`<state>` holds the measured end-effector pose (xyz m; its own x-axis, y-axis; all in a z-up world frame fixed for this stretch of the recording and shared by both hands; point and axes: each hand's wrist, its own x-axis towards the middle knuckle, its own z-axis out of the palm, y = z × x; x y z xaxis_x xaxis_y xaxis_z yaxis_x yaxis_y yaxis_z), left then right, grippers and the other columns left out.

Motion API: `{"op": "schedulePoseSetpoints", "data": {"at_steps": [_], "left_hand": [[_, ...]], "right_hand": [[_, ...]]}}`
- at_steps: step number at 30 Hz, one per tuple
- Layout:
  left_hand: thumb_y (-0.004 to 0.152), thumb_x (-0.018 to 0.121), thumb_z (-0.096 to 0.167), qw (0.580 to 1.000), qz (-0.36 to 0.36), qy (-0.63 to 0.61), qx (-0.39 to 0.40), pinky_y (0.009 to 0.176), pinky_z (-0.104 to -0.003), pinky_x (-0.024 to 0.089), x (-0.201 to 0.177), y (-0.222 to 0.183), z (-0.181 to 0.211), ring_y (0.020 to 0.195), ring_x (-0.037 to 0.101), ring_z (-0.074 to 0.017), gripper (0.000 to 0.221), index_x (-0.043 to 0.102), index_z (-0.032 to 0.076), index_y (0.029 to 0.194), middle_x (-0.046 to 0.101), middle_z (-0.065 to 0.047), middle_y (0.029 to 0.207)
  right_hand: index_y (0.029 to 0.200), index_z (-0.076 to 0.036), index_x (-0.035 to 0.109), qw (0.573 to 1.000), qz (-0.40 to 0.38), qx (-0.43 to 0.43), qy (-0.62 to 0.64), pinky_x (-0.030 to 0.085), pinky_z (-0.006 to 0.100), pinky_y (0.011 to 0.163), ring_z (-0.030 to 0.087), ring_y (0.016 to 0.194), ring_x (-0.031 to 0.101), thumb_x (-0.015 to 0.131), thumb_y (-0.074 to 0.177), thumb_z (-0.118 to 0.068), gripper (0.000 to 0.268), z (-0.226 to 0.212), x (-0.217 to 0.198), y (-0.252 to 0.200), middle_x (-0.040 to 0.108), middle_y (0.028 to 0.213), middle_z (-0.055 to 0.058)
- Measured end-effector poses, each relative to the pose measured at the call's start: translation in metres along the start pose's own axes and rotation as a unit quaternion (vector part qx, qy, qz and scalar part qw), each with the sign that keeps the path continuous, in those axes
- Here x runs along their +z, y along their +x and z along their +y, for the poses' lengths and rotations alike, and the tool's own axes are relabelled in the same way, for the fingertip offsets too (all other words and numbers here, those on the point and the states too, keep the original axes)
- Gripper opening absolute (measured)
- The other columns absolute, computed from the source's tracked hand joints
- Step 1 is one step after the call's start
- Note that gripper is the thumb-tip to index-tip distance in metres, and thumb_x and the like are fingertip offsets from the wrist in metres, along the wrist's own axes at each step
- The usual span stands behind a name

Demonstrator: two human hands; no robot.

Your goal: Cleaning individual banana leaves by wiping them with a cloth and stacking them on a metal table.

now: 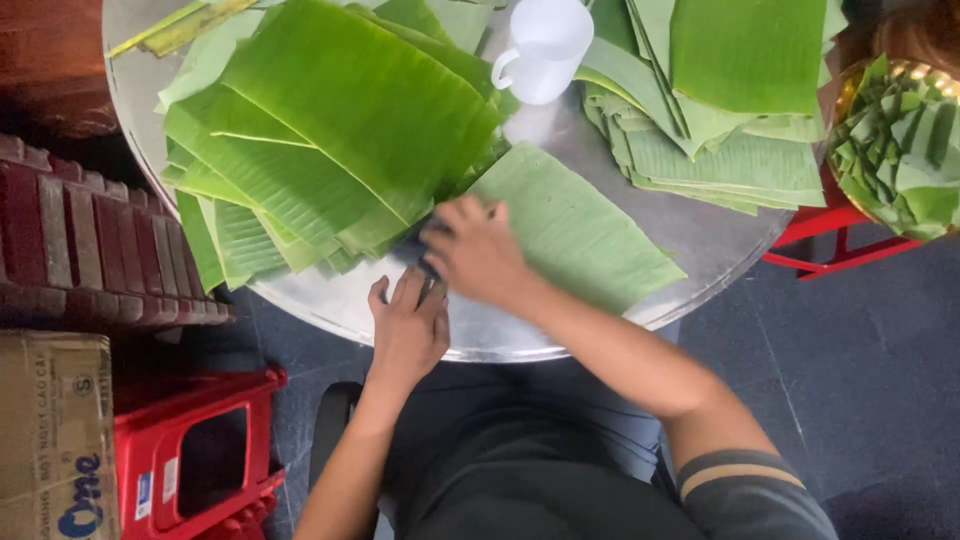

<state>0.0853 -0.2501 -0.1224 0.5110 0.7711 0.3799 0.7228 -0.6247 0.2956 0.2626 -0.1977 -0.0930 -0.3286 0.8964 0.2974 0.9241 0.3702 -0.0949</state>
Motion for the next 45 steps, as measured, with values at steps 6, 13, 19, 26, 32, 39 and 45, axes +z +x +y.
{"op": "schedulePoseSetpoints", "data": {"at_steps": [6, 13, 19, 26, 32, 39, 45], "left_hand": [[0.091, 0.060, 0.007, 1.000, 0.020, 0.005, 0.011, 0.103, -0.064, 0.033, 0.004, 0.001, -0.001, 0.124, 0.060, -0.0295, 0.030, 0.075, 0.008, 0.117, 0.065, -0.009, 0.110], [0.085, 0.061, 0.001, 1.000, 0.018, -0.009, -0.001, 0.102, -0.058, 0.032, -0.002, 0.007, -0.001, 0.131, 0.058, -0.0262, 0.040, 0.073, 0.012, 0.121, 0.065, -0.008, 0.117], [0.081, 0.061, 0.003, 0.999, 0.044, -0.017, 0.005, 0.101, -0.058, 0.033, 0.009, 0.001, -0.005, 0.127, 0.060, -0.0250, 0.039, 0.076, 0.015, 0.115, 0.067, -0.006, 0.114], [0.086, 0.058, 0.004, 1.000, 0.023, -0.014, -0.015, 0.103, -0.058, 0.030, 0.002, 0.003, 0.000, 0.129, 0.058, -0.0231, 0.037, 0.075, 0.016, 0.117, 0.064, -0.003, 0.116], [0.088, 0.056, 0.007, 0.999, 0.036, 0.008, -0.012, 0.104, -0.056, 0.029, 0.011, 0.002, -0.004, 0.129, 0.058, -0.0219, 0.035, 0.075, 0.018, 0.116, 0.064, -0.003, 0.116], [0.085, 0.056, 0.004, 0.999, 0.026, 0.003, -0.020, 0.103, -0.059, 0.030, 0.003, 0.006, 0.002, 0.129, 0.059, -0.0237, 0.038, 0.076, 0.016, 0.115, 0.065, -0.004, 0.115], [0.086, 0.056, 0.003, 0.999, 0.024, 0.001, -0.035, 0.104, -0.059, 0.030, 0.005, 0.004, 0.001, 0.129, 0.058, -0.0222, 0.037, 0.076, 0.015, 0.114, 0.063, -0.003, 0.114]], "right_hand": [[0.117, -0.026, 0.067, 0.959, 0.113, -0.240, 0.097, 0.042, 0.041, 0.083, 0.026, 0.117, 0.056, 0.064, 0.093, -0.015, 0.027, 0.019, 0.014, 0.002, 0.059, 0.123, 0.000], [0.116, -0.024, 0.073, 0.977, 0.053, -0.206, 0.027, 0.046, 0.044, 0.079, 0.027, 0.116, 0.051, 0.071, 0.080, -0.018, 0.036, 0.115, 0.010, 0.006, 0.060, 0.126, -0.004], [0.121, -0.025, 0.074, 0.997, -0.016, -0.001, -0.078, 0.045, 0.044, 0.073, 0.026, 0.113, 0.047, 0.066, 0.085, -0.018, 0.037, 0.183, 0.010, 0.001, 0.057, 0.124, -0.007], [0.119, -0.019, 0.073, 0.994, -0.023, -0.109, 0.019, 0.047, 0.054, 0.085, 0.033, 0.118, 0.055, 0.059, 0.094, -0.027, 0.030, 0.013, 0.002, -0.002, 0.063, 0.135, 0.004], [0.111, -0.020, 0.076, 0.999, 0.027, 0.006, -0.041, 0.052, 0.050, 0.075, 0.033, 0.111, 0.058, 0.055, 0.096, -0.026, 0.026, 0.137, 0.032, -0.006, 0.063, 0.129, 0.003], [0.118, -0.014, 0.076, 0.939, 0.063, 0.138, 0.310, 0.053, 0.048, 0.070, 0.035, 0.100, 0.062, 0.054, 0.100, -0.021, 0.029, 0.079, 0.062, -0.017, 0.068, 0.119, 0.009], [0.104, -0.015, 0.079, 0.992, 0.123, -0.002, 0.041, 0.053, 0.045, 0.079, 0.035, 0.101, 0.064, 0.062, 0.094, -0.018, 0.020, 0.060, 0.008, -0.050, 0.070, 0.116, 0.009]]}}
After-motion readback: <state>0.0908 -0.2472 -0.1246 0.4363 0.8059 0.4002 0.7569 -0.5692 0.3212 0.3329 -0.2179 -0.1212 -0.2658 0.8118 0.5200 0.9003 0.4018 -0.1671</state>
